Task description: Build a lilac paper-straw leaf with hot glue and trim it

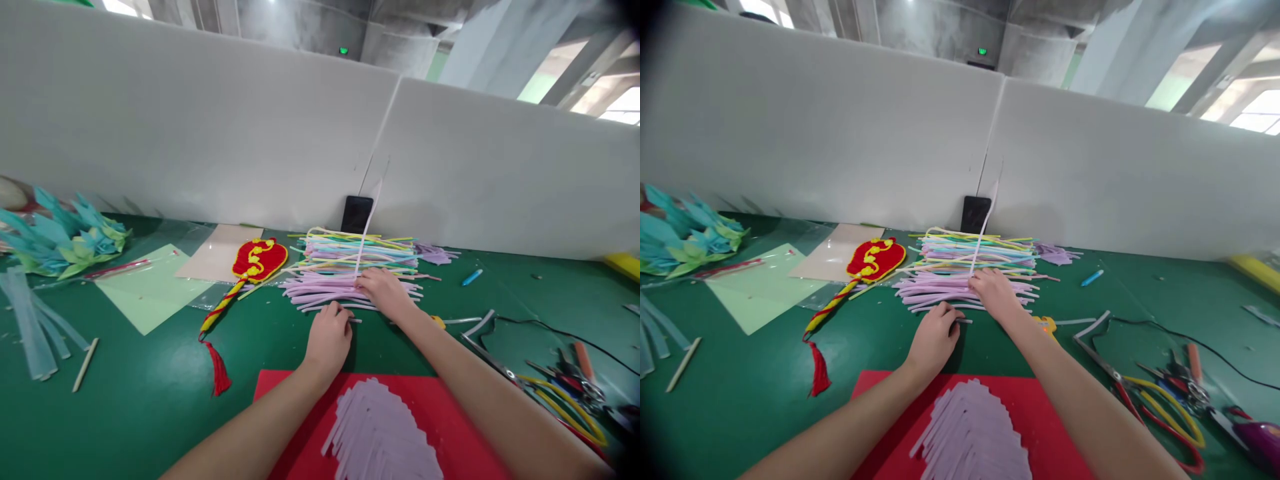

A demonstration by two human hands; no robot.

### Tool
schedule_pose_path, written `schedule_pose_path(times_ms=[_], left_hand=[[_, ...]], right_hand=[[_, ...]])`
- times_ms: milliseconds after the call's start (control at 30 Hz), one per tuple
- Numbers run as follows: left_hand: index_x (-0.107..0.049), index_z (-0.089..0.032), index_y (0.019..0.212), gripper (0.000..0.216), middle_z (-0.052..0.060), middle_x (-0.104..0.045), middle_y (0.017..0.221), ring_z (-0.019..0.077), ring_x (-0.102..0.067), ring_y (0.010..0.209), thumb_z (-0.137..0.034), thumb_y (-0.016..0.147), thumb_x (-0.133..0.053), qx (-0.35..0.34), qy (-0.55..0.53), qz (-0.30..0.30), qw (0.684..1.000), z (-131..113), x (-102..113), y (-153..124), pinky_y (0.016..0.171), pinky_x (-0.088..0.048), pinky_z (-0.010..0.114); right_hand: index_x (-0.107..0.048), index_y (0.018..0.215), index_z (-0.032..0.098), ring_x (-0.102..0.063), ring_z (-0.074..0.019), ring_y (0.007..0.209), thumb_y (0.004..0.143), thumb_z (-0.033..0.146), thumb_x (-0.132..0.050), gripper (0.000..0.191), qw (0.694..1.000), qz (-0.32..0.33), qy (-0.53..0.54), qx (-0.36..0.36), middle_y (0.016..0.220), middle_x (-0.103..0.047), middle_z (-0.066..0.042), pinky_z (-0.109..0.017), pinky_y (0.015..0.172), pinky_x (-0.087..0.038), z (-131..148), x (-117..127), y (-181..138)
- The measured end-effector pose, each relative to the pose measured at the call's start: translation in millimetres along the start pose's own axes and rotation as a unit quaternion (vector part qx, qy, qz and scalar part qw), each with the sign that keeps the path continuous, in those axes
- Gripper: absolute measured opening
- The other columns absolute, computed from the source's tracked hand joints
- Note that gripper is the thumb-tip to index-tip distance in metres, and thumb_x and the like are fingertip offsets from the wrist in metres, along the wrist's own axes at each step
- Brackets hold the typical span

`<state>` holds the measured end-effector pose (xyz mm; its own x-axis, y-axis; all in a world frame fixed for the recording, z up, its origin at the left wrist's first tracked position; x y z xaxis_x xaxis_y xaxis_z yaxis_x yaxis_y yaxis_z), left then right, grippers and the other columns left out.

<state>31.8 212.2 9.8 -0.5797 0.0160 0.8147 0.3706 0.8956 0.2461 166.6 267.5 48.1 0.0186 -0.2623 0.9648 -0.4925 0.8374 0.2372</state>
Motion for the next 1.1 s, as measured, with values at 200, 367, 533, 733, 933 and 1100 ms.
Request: schedule_pose_path(times_ms=[200,367,533,733,933,1100], left_hand=[[-0.065,-0.017,0.097,0.025,0.006,-0.060,0.097,0.0216,-0.056,0.092,-0.007,0.081,-0.050,-0.002,-0.001,0.003,1.000,0,-2,0,0.082,-0.046,0.035],[-0.065,-0.017,0.096,0.024,0.007,-0.060,0.096,0.0220,-0.057,0.092,-0.007,0.081,-0.050,-0.004,-0.002,-0.001,1.000,0,-1,-1,0.082,-0.047,0.035],[-0.066,-0.018,0.097,0.026,0.006,-0.060,0.098,0.0207,-0.057,0.092,-0.006,0.081,-0.050,-0.011,-0.011,-0.006,1.000,-1,0,-1,0.083,-0.046,0.034],[-0.065,-0.019,0.096,0.024,0.005,-0.060,0.097,0.0195,-0.057,0.093,-0.006,0.081,-0.051,-0.011,-0.022,-0.005,1.000,3,-2,0,0.086,-0.046,0.033],[-0.065,-0.019,0.092,0.020,0.004,-0.061,0.094,0.0180,-0.057,0.092,-0.007,0.084,-0.051,-0.015,-0.039,0.000,0.999,5,-4,2,0.085,-0.046,0.032],[-0.065,-0.019,0.091,0.020,0.004,-0.062,0.093,0.0176,-0.058,0.092,-0.007,0.084,-0.051,-0.012,-0.045,-0.008,0.999,6,-2,3,0.086,-0.047,0.032]], right_hand=[[-0.065,0.079,0.017,-0.058,-0.0187,0.083,0.083,0.020,-0.061,0.006,0.999,-0.007,0.029,-0.019,0.082,-0.066,-0.005,-0.029,0.072,-0.036,-3,-5,-3],[-0.065,0.081,0.018,-0.059,-0.0188,0.083,0.083,0.021,-0.061,0.005,0.996,-0.039,0.060,-0.050,0.082,-0.067,-0.004,-0.029,0.075,-0.039,-7,-4,-6],[-0.065,0.082,0.018,-0.061,-0.0203,0.086,0.085,0.021,-0.057,0.009,0.990,-0.071,0.089,-0.083,0.084,-0.068,-0.005,-0.031,0.078,-0.041,-7,16,-13],[-0.064,0.080,0.021,-0.062,-0.0178,0.081,0.086,0.024,-0.054,0.012,0.986,-0.056,0.130,-0.090,0.083,-0.069,-0.003,-0.030,0.075,-0.044,13,39,-53],[-0.067,0.078,0.022,-0.064,-0.0189,0.078,0.084,0.027,-0.058,0.012,0.979,0.034,0.170,-0.107,0.079,-0.070,-0.002,-0.034,0.075,-0.046,31,27,-98],[-0.070,0.090,0.023,-0.065,-0.0209,0.084,0.086,0.030,-0.053,0.018,0.965,-0.025,0.194,-0.175,0.089,-0.071,-0.004,-0.037,0.078,-0.050,27,22,-126]])
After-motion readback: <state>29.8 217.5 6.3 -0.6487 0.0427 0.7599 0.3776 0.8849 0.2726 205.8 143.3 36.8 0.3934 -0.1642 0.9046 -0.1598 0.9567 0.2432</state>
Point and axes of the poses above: each hand's wrist, its own y-axis towards the middle knuckle, its own x-axis out of the back of the hand, z = x × y, the point moved 4 cm from there along y, towards the middle knuckle
